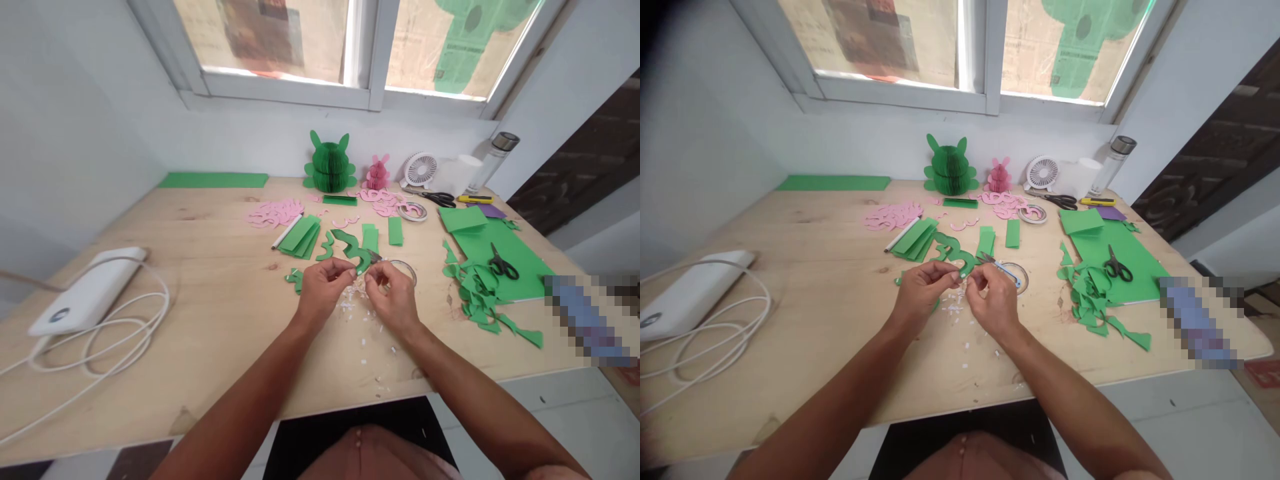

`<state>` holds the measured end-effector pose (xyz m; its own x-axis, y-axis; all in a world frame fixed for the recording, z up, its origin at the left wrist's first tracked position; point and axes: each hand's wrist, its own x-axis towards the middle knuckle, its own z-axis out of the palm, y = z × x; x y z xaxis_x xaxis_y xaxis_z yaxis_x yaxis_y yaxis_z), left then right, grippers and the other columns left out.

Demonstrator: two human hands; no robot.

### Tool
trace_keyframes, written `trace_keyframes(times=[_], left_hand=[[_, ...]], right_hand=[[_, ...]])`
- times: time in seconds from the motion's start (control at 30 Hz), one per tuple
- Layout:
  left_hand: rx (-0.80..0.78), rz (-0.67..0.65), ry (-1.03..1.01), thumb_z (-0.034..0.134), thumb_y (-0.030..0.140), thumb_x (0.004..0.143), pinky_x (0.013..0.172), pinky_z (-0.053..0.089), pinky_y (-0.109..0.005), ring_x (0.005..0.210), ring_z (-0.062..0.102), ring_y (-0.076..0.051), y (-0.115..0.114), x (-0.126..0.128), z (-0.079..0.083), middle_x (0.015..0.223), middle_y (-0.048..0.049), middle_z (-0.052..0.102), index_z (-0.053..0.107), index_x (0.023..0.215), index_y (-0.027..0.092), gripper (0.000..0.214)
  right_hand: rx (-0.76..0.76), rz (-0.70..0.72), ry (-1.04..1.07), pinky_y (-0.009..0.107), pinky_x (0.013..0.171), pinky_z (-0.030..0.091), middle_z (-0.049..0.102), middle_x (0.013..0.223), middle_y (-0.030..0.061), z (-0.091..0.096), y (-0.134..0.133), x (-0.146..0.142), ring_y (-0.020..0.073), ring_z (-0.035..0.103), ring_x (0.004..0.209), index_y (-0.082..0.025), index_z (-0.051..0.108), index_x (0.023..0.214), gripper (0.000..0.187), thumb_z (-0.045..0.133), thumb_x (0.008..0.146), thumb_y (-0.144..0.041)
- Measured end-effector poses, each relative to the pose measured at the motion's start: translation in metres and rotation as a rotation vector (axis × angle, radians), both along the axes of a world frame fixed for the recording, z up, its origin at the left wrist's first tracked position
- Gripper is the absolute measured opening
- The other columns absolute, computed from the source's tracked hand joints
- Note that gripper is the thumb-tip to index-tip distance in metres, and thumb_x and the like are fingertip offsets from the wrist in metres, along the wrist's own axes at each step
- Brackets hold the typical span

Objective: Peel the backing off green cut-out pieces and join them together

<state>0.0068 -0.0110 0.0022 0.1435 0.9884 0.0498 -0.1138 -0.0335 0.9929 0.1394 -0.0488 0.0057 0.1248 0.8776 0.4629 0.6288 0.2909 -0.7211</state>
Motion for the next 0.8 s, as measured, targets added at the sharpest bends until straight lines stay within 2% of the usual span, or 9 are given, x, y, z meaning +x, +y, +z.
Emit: trace_keyframes(times=[0.1,0.27,0.4,0.8], left_hand=[[0.06,0.02,0.051,0.069,0.024,0.063,0.058,0.047,-0.023,0.059,0.059,-0.013,-0.0007,0.0001,-0.0019,0.063,-0.0008,0.065,0.066,0.067,0.015,0.01],[0.132,0.021,0.108,0.067,0.024,0.065,0.061,0.049,-0.024,0.065,0.061,-0.014,-0.0014,0.0004,-0.0046,0.069,-0.0017,0.067,0.067,0.069,0.016,0.009],[0.136,0.02,0.11,0.067,0.025,0.065,0.061,0.049,-0.024,0.065,0.062,-0.015,-0.0016,0.0006,-0.0036,0.069,-0.002,0.067,0.067,0.069,0.017,0.009],[0.173,0.014,0.141,0.065,0.023,0.067,0.062,0.049,-0.024,0.065,0.061,-0.014,-0.0032,0.0001,-0.0046,0.07,-0.0012,0.067,0.067,0.069,0.017,0.007]], right_hand=[[0.039,0.024,-0.04,0.025,0.06,0.04,0.055,0.06,-0.0013,-0.0007,-0.0006,-0.0012,0.0128,0.05,0.057,-0.019,0.054,0.068,0.009,0.05,0.075,-0.017],[-0.011,0.039,-0.025,0.025,0.06,0.042,0.059,0.063,-0.0004,-0.0039,0.0013,-0.0013,0.0133,0.052,0.058,-0.019,0.056,0.07,0.007,0.051,0.075,-0.018],[-0.062,0.029,0.005,0.025,0.059,0.043,0.06,0.062,0.0001,-0.0044,0.0023,-0.0009,0.0143,0.052,0.059,-0.02,0.057,0.069,0.007,0.051,0.074,-0.021],[-0.085,0.01,0.031,0.025,0.057,0.043,0.059,0.061,0.0001,-0.0056,0.0027,-0.0013,0.0138,0.052,0.057,-0.019,0.058,0.068,0.009,0.052,0.074,-0.022]])
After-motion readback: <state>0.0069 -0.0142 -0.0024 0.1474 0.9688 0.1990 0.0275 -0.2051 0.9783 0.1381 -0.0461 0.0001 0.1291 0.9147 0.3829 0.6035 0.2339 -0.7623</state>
